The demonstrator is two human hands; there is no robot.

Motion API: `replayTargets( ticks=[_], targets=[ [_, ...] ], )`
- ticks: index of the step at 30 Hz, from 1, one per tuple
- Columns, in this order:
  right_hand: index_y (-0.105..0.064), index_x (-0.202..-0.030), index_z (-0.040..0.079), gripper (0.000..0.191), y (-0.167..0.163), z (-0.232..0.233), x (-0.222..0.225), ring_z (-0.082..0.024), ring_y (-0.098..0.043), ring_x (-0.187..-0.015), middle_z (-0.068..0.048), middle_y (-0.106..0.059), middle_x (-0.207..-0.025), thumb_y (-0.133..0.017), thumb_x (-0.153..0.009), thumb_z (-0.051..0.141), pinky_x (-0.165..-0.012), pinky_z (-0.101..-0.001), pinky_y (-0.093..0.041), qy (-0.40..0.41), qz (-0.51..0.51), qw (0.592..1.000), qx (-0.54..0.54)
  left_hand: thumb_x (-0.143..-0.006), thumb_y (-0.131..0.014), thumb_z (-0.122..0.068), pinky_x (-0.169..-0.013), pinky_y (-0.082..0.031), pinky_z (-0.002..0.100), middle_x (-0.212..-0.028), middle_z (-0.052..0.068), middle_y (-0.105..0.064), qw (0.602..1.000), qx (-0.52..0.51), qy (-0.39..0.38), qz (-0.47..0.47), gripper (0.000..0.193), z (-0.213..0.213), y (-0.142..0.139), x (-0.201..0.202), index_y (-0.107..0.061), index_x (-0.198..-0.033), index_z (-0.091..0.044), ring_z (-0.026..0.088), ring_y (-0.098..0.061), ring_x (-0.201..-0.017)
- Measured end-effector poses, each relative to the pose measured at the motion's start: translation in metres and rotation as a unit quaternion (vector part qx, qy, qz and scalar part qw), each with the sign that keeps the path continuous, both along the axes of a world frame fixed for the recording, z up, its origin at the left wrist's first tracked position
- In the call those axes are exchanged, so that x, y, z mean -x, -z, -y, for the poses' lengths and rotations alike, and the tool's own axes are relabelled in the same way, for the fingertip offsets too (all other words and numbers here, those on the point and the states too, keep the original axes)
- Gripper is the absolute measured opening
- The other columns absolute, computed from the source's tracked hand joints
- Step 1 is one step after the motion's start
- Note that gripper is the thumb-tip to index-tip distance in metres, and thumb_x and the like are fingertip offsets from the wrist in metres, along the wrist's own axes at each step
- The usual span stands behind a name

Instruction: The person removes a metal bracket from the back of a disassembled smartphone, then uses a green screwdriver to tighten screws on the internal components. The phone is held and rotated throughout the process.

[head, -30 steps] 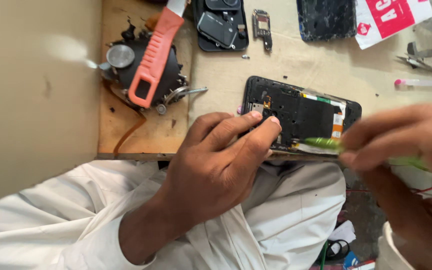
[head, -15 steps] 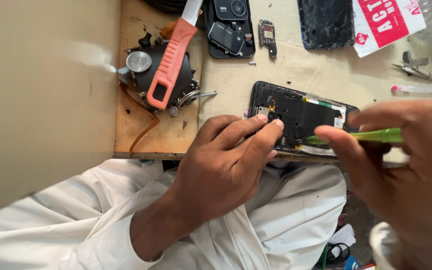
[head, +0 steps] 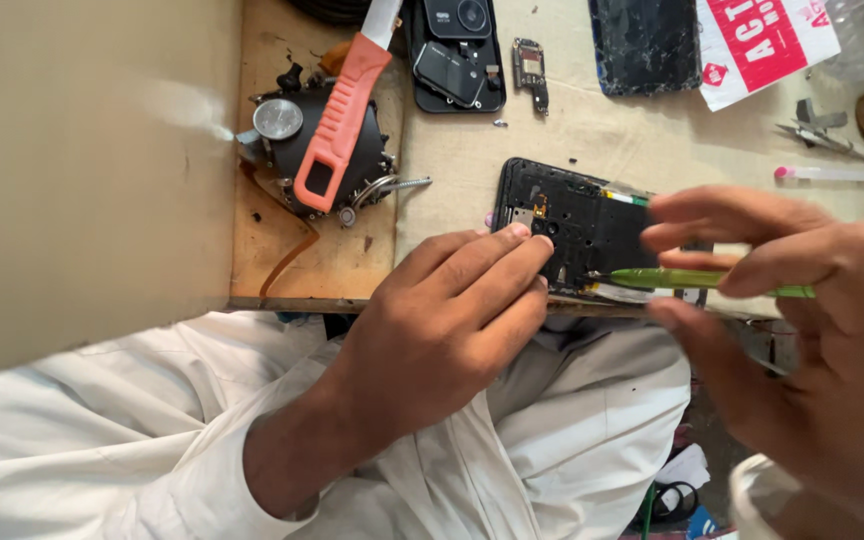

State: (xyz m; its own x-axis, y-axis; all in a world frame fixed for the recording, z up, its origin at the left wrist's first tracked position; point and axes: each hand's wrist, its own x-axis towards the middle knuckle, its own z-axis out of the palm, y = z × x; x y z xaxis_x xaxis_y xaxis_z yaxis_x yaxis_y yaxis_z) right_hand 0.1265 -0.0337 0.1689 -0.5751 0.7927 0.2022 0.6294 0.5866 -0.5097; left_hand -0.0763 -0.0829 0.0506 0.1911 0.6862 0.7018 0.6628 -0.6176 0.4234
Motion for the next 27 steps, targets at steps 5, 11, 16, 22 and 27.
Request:
replayTargets(
  ticks=[5,11,16,22,27],
  targets=[
    [-0.036,-0.112,-0.002,0.04,0.014,0.009,-0.007,-0.02,-0.074,-0.097,-0.02,-0.069,-0.102,-0.072,-0.093,-0.002,-0.081,-0.0291,-0.062,0.079,-0.052,0.995,0.006,-0.091,-0.07,-0.01,-0.103,-0.052,0.039,-0.126,0.013,-0.068,1.0,0.001,-0.007,-0.022,0.024,-0.003,-0.002,0.0,-0.073,-0.112,0.0,0.026,-0.065,-0.122],
    [-0.041,-0.107,-0.002,0.041,0.011,0.007,-0.003,-0.021,-0.072,-0.087,-0.021,-0.068,-0.098,-0.076,-0.086,0.003,-0.075,-0.0316,-0.058,0.06,0.028,0.997,-0.051,-0.091,-0.069,-0.01,-0.103,-0.052,0.039,-0.127,0.013,-0.069,1.0,-0.007,-0.004,-0.01,0.023,-0.003,-0.001,0.002,-0.072,-0.113,-0.002,0.026,-0.066,-0.123],
    [-0.05,-0.1,0.0,0.03,0.012,0.003,0.002,-0.022,-0.069,-0.08,-0.018,-0.068,-0.091,-0.077,-0.09,0.008,-0.065,-0.0307,-0.056,0.151,0.106,0.983,-0.015,-0.094,-0.069,-0.011,-0.103,-0.052,0.04,-0.126,0.011,-0.07,1.0,-0.001,-0.008,-0.01,0.016,-0.003,0.0,0.003,-0.07,-0.108,-0.004,0.025,-0.066,-0.123],
    [-0.048,-0.102,-0.006,0.032,0.017,0.009,-0.014,-0.021,-0.073,-0.081,-0.02,-0.072,-0.094,-0.078,-0.09,-0.002,-0.07,-0.031,-0.058,0.105,0.038,0.993,-0.044,-0.094,-0.069,-0.013,-0.103,-0.052,0.04,-0.126,0.012,-0.07,1.0,-0.001,-0.004,-0.009,0.016,-0.001,-0.001,0.002,-0.07,-0.108,-0.003,0.026,-0.066,-0.123],
    [-0.048,-0.1,-0.005,0.027,0.018,0.01,-0.008,-0.021,-0.074,-0.079,-0.021,-0.071,-0.091,-0.073,-0.092,-0.003,-0.068,-0.03,-0.06,0.148,0.013,0.989,0.003,-0.094,-0.069,-0.013,-0.103,-0.052,0.04,-0.126,0.012,-0.07,1.0,-0.01,-0.002,-0.012,0.019,-0.002,0.002,0.003,-0.071,-0.109,-0.003,0.026,-0.066,-0.124]
  ],
)
